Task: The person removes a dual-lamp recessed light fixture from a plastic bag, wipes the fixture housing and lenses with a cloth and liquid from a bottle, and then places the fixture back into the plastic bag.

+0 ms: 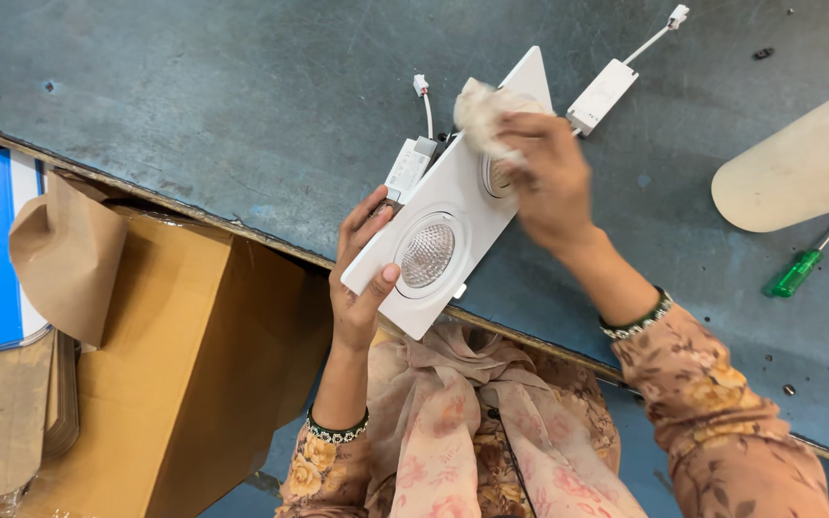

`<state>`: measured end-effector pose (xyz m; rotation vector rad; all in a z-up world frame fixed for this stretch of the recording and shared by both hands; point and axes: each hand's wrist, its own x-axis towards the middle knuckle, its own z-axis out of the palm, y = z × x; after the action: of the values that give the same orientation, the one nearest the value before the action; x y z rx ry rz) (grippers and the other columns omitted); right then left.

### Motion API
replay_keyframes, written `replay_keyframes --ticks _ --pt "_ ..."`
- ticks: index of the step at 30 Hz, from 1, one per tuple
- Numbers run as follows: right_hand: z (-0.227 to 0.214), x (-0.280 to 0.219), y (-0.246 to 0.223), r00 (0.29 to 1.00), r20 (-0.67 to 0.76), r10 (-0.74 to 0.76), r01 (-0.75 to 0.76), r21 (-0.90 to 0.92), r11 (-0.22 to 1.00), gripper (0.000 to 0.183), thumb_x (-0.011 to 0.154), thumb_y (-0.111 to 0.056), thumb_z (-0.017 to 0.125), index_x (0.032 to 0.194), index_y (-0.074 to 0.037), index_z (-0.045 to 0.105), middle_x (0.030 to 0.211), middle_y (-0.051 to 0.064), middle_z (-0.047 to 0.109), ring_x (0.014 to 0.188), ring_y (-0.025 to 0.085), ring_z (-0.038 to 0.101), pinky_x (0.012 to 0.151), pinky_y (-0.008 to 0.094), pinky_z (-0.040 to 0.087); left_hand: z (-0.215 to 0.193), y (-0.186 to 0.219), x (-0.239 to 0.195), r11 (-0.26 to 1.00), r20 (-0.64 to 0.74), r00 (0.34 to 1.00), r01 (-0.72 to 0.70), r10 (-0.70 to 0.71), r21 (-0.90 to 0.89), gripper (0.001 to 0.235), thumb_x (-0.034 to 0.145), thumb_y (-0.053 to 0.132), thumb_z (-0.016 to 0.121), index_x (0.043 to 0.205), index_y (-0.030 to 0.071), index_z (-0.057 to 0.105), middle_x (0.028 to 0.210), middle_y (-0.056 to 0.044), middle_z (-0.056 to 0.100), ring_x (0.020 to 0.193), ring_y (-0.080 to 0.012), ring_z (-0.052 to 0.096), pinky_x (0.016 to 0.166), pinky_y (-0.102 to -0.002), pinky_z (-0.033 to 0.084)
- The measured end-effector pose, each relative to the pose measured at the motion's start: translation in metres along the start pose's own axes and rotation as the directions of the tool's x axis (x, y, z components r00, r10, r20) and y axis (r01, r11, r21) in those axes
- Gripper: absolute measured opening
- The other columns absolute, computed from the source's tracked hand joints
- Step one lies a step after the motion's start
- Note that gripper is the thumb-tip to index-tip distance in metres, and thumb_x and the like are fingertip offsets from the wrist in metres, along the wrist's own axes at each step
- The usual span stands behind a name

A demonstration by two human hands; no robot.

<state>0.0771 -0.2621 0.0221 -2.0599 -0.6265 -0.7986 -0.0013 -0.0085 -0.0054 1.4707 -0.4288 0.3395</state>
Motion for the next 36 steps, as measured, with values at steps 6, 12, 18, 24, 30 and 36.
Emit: replay_keyframes --ticks 6,12,18,24,30,36 --pt "0.011 0.034 -0.002 0.995 -0.081 -0.061 0.067 0.071 0.995 0.025 0.088 0.013 0.072 0.109 0.001 0.066 0.117 0.015 0.061 0.113 0.024 0.067 0.094 0.037 0.059 -0.003 -0.001 -0.001 0.997 0.032 0.999 0.03 -0.027 -0.075 0.06 0.099 0.034 0.069 0.146 0.0 0.057 0.163 -0.02 0.039 0.153 -0.0337 0.042 0.129 -0.049 0.037" --pt "0.017 0.027 0.007 0.994 -0.104 -0.033 0.035 0.014 0.999 0.028 0.083 0.015 0.072 0.105 -0.003 0.072 0.107 0.011 0.064 0.098 0.023 0.068 0.082 0.035 0.056 -0.003 -0.004 -0.003 0.993 0.029 0.999 0.031 -0.028 -0.113 0.059 0.098 0.032 0.072 0.145 0.0 0.058 0.164 -0.021 0.04 0.154 -0.0344 0.042 0.13 -0.049 0.037" --pt "0.018 0.028 0.008 0.98 -0.145 -0.137 0.12 -0.116 0.986 0.025 0.079 0.011 0.07 0.095 -0.007 0.074 0.104 0.007 0.068 0.097 0.024 0.064 0.087 0.038 0.05 -0.008 -0.002 -0.002 0.995 0.056 0.998 0.035 -0.03 -0.093 0.058 0.096 0.03 0.073 0.144 0.001 0.06 0.164 -0.02 0.039 0.155 -0.0351 0.039 0.132 -0.049 0.033" --pt "0.015 0.033 0.01 0.984 -0.156 -0.088 0.053 -0.214 0.975 0.017 0.086 0.001 0.079 0.097 -0.012 0.078 0.099 -0.001 0.072 0.1 0.022 0.058 0.104 0.037 0.028 -0.008 -0.005 -0.004 0.995 0.054 0.998 0.038 -0.033 -0.096 0.058 0.094 0.029 0.074 0.144 0.001 0.061 0.164 -0.019 0.041 0.156 -0.0353 0.039 0.132 -0.05 0.032" --pt "0.009 0.036 0.003 0.985 -0.123 -0.118 0.079 -0.285 0.955 0.024 0.079 0.003 0.072 0.091 -0.017 0.079 0.094 -0.003 0.069 0.103 0.024 0.058 0.106 0.04 0.024 -0.01 -0.007 -0.003 0.991 0.071 0.996 0.063 -0.055 -0.118 0.061 0.093 0.03 0.074 0.145 0.002 0.059 0.165 -0.019 0.038 0.154 -0.0347 0.039 0.131 -0.05 0.033" --pt "0.014 0.039 -0.002 0.986 -0.093 -0.135 0.107 -0.257 0.96 0.022 0.08 0.003 0.072 0.092 -0.015 0.077 0.095 -0.002 0.068 0.102 0.024 0.058 0.11 0.04 0.026 -0.01 -0.009 -0.003 0.988 0.06 0.997 0.065 -0.057 -0.14 0.062 0.092 0.029 0.074 0.145 0.001 0.059 0.165 -0.018 0.038 0.155 -0.034 0.039 0.132 -0.05 0.033"
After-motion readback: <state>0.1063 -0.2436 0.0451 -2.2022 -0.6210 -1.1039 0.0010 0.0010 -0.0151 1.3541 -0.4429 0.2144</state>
